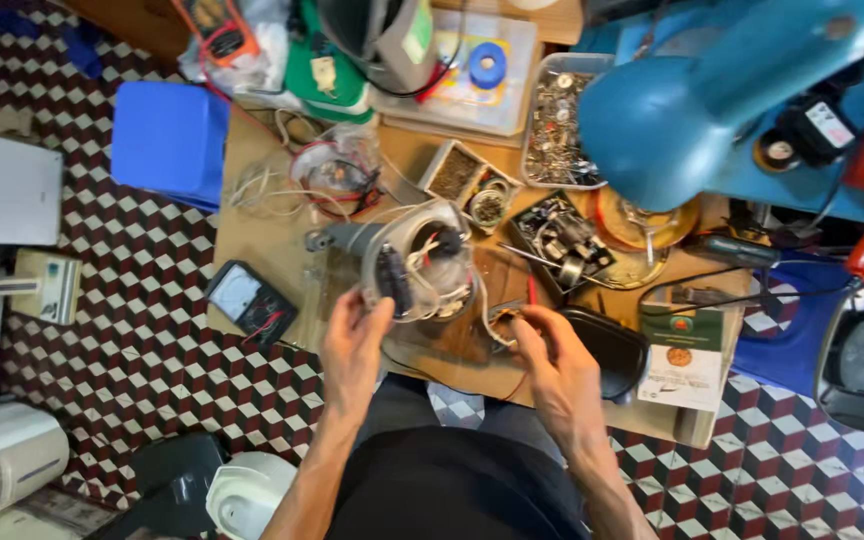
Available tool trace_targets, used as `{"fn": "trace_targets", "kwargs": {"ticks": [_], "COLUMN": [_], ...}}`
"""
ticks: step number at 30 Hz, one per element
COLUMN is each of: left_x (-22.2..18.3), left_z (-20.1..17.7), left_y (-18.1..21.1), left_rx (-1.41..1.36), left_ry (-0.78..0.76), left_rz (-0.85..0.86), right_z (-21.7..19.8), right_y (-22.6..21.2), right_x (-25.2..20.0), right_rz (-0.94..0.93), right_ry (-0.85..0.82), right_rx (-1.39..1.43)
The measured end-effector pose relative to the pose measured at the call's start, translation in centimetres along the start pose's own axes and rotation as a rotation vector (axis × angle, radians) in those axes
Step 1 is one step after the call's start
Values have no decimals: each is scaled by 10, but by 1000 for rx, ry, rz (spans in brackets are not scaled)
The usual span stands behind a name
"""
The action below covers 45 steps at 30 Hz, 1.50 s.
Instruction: The person disassembles a small appliance, connects wires to a terminal block, and uses a cordless drill to fasten screws. They then use a multimeter to test electrical continuity on the wiring and components.
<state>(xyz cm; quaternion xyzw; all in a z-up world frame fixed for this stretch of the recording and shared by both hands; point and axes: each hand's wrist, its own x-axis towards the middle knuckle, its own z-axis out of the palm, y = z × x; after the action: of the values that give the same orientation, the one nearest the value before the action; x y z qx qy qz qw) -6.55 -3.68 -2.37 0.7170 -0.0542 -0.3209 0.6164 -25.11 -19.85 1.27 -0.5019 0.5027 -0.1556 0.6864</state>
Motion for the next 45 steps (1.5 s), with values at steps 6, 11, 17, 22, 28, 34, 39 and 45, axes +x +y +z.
{"fn": "trace_targets", "kwargs": {"ticks": [6, 11, 17, 22, 28, 34, 39, 45], "left_x": [5, 23, 71, 112, 127, 110, 100, 83], "left_z": [-12, -48, -72, -64, -75, -49, -31, -19], "left_y": [-6, -18, -46, -43, 36, 96, 104, 88], "left_rx": [-105, -140, -534, -750, -682, -197, 96, 533], "left_ry": [-297, -475, -395, -430, -440, -429, -441, -474], "left_rz": [192, -68, -645, -496, -160, 190, 396, 758], "right_z": [136, 179, 192, 166, 129, 117, 106, 94], "right_y": [-57, -54, -73, -105, -83, -24, 2, 30], "right_x": [24, 23, 14, -8, -22, -1, 3, 14], "right_rz": [-363, -341, -342, -235, -80, -8, 43, 58], "right_ry": [-16, 71, 218, 222, 69, 31, -9, -26], "right_rx": [-833, -1104, -1135, -932, -312, 68, 195, 146]}}
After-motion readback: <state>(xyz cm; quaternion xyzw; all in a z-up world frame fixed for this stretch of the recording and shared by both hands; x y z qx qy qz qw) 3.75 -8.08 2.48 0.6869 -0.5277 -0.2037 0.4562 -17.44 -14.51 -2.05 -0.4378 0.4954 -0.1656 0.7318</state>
